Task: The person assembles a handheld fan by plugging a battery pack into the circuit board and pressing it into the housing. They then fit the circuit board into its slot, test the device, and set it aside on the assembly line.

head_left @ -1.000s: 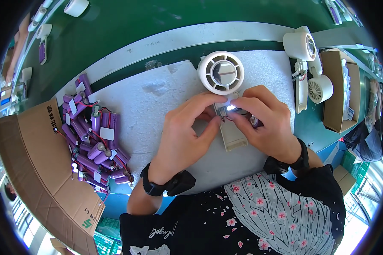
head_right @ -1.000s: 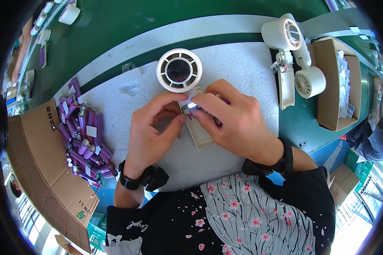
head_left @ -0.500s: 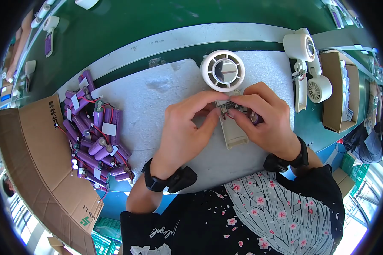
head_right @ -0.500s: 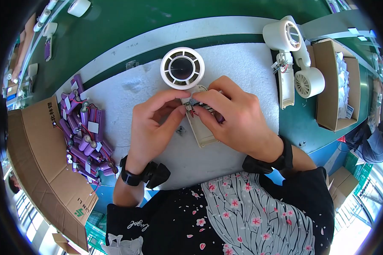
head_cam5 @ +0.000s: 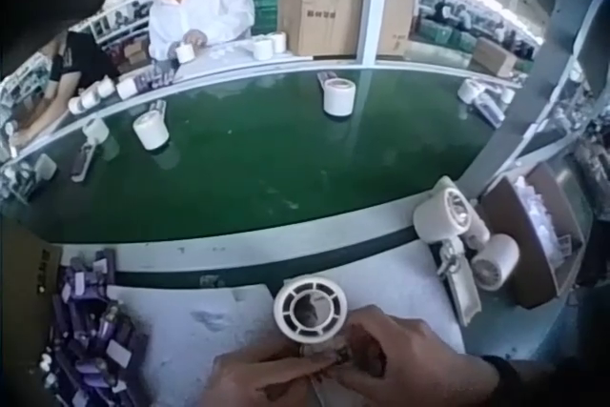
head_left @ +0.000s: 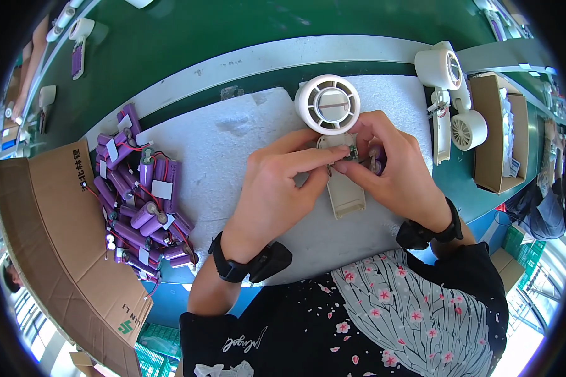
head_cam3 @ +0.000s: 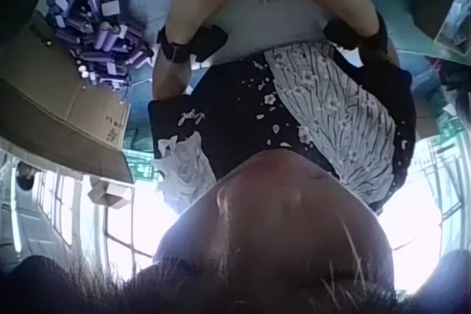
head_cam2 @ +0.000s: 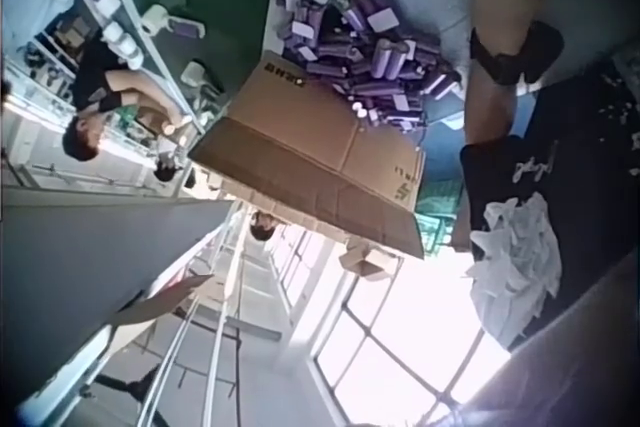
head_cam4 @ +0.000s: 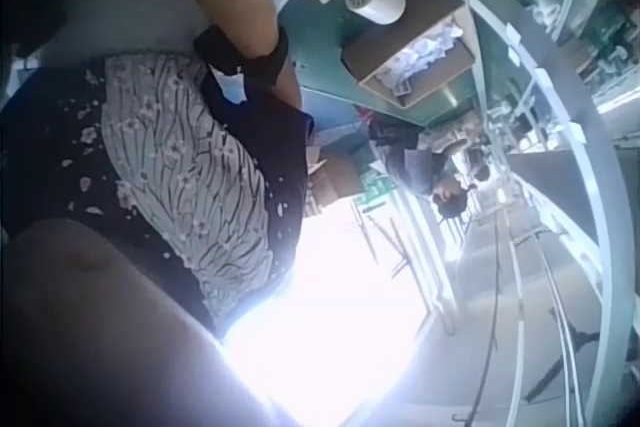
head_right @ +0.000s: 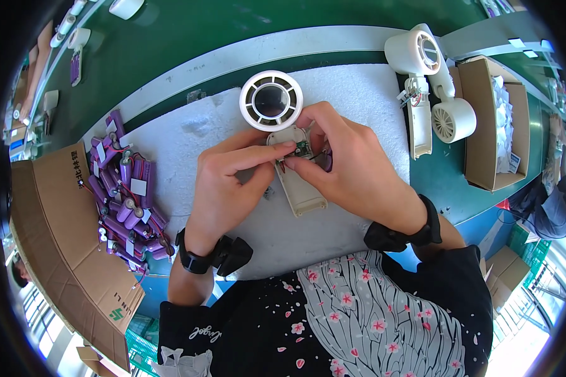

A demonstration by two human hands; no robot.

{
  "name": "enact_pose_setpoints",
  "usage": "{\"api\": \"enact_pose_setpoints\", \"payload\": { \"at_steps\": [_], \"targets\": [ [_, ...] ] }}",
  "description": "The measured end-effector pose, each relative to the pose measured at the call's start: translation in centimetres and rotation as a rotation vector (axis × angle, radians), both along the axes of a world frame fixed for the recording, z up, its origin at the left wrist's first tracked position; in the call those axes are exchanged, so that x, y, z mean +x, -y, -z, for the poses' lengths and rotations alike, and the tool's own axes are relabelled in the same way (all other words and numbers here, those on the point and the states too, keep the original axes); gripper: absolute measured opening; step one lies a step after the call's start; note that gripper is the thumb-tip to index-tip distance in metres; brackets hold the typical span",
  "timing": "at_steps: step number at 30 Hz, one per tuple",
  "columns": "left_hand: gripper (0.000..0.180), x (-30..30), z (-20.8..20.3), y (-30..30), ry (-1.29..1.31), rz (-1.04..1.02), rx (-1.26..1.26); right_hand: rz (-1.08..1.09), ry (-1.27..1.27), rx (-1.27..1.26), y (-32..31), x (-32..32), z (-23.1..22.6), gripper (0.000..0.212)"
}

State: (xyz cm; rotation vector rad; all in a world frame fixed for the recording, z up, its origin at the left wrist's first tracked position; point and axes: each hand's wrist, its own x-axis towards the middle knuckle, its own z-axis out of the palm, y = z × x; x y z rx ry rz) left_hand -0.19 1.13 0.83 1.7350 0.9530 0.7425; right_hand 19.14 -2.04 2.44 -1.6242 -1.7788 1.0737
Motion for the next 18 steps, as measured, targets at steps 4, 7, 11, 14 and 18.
{"api": "enact_pose_setpoints", "payload": {
  "at_steps": [4, 7, 11, 14, 18],
  "targets": [
    [0.034, -0.1, 0.1, 0.1, 0.007, -0.004, -0.007, -0.072, -0.139, -0.236, -0.5, 0.6, -1.8, 0.060],
    [0.034, -0.3, 0.2, 0.1, -0.004, 0.010, 0.044, -0.152, -0.142, -0.257, -0.3, 1.3, -1.5, 0.072],
    [0.036, -0.2, 0.4, 0.4, -0.001, 0.009, 0.070, -0.200, -0.152, -0.304, -0.3, 1.8, -1.3, 0.082],
    [0.031, 0.0, 0.3, 0.3, 0.008, -0.003, 0.107, -0.228, -0.180, -0.298, -0.3, 2.3, -1.1, 0.084],
    [0.031, 0.1, 0.7, 0.6, 0.034, -0.021, 0.061, -0.290, -0.232, -0.231, -0.2, 3.1, -0.8, 0.084]
  ]
}}
